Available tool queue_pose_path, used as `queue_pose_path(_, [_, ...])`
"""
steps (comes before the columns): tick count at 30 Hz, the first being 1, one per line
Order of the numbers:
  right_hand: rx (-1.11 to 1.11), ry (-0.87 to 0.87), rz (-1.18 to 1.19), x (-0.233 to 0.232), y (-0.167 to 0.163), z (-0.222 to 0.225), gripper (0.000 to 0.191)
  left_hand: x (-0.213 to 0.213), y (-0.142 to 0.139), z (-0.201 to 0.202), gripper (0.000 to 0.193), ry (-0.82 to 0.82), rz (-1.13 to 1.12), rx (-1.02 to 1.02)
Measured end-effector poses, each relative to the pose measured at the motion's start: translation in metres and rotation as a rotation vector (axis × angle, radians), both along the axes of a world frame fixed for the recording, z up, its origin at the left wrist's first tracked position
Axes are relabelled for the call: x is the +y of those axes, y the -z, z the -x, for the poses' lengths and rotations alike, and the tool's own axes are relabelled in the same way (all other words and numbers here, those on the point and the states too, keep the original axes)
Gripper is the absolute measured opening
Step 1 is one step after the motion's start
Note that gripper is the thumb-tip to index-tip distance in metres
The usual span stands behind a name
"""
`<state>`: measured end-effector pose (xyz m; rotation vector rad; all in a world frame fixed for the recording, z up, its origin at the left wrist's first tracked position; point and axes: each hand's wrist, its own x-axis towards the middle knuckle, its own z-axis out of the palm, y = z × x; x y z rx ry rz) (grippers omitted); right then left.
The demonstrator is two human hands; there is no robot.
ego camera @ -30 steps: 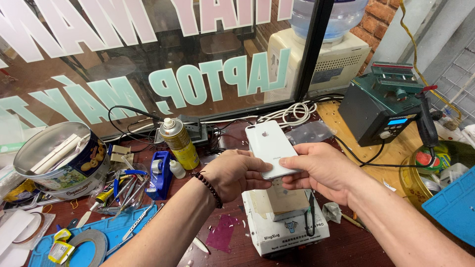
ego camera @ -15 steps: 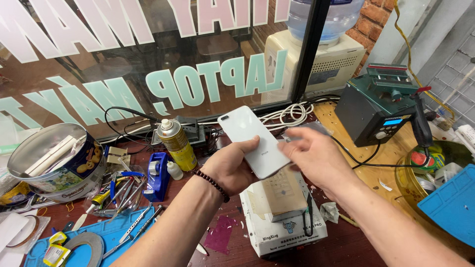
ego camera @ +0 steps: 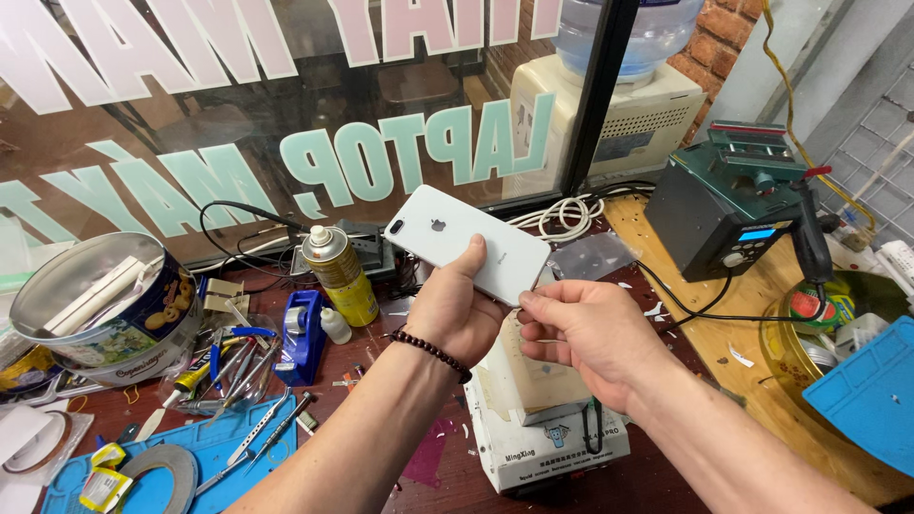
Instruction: The person applies adhesive to the back of a white smartphone, presses it into place, and then uses a cloth to wipe the back surface. The person also handles a rubber band and a spray can during the process.
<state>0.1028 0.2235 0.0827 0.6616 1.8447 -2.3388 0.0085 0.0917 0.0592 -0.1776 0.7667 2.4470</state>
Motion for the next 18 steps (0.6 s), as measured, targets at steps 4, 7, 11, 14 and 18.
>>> queue_pose_path(4, [0.026, 0.009, 0.054, 0.007, 0.004, 0.003, 0.017, -0.002, -0.003, 0.004, 0.040, 0.011, -0.047, -0.059])
queue_pose_path(7, [0.019, 0.047, -0.128, 0.010, 0.004, 0.004, 0.022, -0.003, -0.004, 0.006, 0.039, 0.001, -0.090, -0.118])
queue_pose_path(11, [-0.027, 0.077, -0.591, 0.011, -0.002, 0.005, 0.034, -0.006, -0.003, 0.005, 0.040, -0.010, -0.161, -0.214])
queue_pose_path(14, [-0.005, 0.084, -0.432, 0.012, -0.013, 0.006, 0.030, -0.007, -0.002, 0.003, 0.039, 0.005, -0.158, -0.216])
queue_pose_path(18, [0.002, 0.122, -0.001, 0.013, -0.025, 0.007, 0.046, -0.008, -0.001, 0.001, 0.037, 0.048, -0.023, -0.125])
